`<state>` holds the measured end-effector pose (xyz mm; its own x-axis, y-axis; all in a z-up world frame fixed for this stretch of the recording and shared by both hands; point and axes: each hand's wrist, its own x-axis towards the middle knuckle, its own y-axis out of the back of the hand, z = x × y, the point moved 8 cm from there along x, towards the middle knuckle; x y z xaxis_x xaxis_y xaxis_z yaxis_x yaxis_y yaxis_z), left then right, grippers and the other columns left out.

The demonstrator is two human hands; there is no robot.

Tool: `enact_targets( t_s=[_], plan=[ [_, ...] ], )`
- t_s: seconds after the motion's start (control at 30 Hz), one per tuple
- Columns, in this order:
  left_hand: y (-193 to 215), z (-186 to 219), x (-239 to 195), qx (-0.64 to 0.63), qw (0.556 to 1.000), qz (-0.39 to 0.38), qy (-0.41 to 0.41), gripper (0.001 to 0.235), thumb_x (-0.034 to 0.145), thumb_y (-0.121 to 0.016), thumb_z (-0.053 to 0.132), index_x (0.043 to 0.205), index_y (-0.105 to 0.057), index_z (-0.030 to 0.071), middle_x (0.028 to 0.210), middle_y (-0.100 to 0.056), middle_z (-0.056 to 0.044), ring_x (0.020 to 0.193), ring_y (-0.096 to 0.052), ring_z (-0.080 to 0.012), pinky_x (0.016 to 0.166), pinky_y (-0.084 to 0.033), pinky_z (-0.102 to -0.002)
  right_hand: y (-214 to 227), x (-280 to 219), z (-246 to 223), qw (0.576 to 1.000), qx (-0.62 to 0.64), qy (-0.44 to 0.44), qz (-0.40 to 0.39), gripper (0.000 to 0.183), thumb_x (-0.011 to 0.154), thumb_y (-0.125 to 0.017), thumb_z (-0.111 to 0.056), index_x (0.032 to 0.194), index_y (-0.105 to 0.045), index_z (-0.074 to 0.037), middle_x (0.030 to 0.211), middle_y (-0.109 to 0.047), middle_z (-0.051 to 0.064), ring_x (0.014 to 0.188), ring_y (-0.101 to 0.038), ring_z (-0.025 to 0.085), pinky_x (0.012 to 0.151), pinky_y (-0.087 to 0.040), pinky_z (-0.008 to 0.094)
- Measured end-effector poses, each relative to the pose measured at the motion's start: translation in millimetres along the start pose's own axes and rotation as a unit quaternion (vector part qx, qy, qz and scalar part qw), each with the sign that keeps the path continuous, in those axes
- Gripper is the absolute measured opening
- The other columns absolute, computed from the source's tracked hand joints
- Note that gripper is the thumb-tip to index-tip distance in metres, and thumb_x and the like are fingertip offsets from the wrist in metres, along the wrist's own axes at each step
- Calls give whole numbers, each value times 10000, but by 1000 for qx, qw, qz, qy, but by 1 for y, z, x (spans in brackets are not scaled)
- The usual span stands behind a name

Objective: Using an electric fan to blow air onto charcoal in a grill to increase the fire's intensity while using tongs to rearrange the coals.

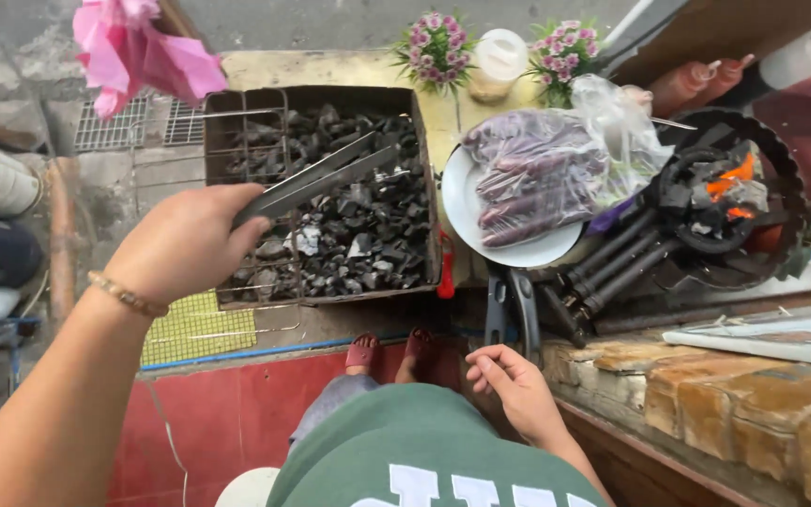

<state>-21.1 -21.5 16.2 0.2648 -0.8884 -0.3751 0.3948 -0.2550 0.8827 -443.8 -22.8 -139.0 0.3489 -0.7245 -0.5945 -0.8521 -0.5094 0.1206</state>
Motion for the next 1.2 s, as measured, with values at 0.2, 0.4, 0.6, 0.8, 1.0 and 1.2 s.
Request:
enact_targets(
  t_s=[0.2,0.4,0.6,0.8,1.0,1.2],
  plan=[
    [-57,-35,-61,59,994,-88,32,263,1009,-481,368,1041,-597,135,1036,-725,-101,930,-702,-396,770,-539,-558,-28,1,-16,998,-36,27,-40,262,999,-593,-216,1041,-770,-27,868,-743,79,754,-651,157,769,-554,288],
    [-110,-44,-57,162,986,-3,-25,192,1032,-491,321,1019,-543,137,865,-648,-67,648,-720,-355,487,-560,-492,-38,0,-12,998,-37,15,-41,268,1001,-593,-215,1050,-774,-23,878,-743,83,759,-643,161,779,-552,291],
    [-128,-41,-58,119,992,-2,-38,141,1008,-478,247,1022,-541,122,866,-639,-98,665,-697,-384,514,-531,-522,-40,-7,-16,999,-39,9,-33,269,1006,-585,-215,1053,-768,-25,875,-739,82,758,-647,165,787,-551,295],
    [-120,-42,-61,121,991,-60,3,241,1037,-432,303,1141,-564,130,977,-669,-65,772,-735,-346,579,-578,-504,-38,-8,-13,999,-43,-3,-22,271,1007,-582,-217,1056,-770,-28,880,-742,83,764,-654,169,793,-555,296],
    [-120,-41,-56,120,987,-106,16,259,1045,-441,321,1150,-563,117,990,-692,-85,820,-742,-341,636,-601,-493,-39,-5,-15,999,-27,19,-28,261,1005,-592,-214,1049,-771,-30,870,-741,80,752,-646,159,773,-548,290],
    [-140,-30,-41,116,991,-61,-14,294,1022,-467,328,1182,-539,92,1046,-654,-128,781,-728,-385,592,-588,-525,-34,-9,-20,999,-37,9,-19,270,998,-597,-232,1050,-773,-34,871,-745,77,755,-652,160,777,-557,292]
  ],
)
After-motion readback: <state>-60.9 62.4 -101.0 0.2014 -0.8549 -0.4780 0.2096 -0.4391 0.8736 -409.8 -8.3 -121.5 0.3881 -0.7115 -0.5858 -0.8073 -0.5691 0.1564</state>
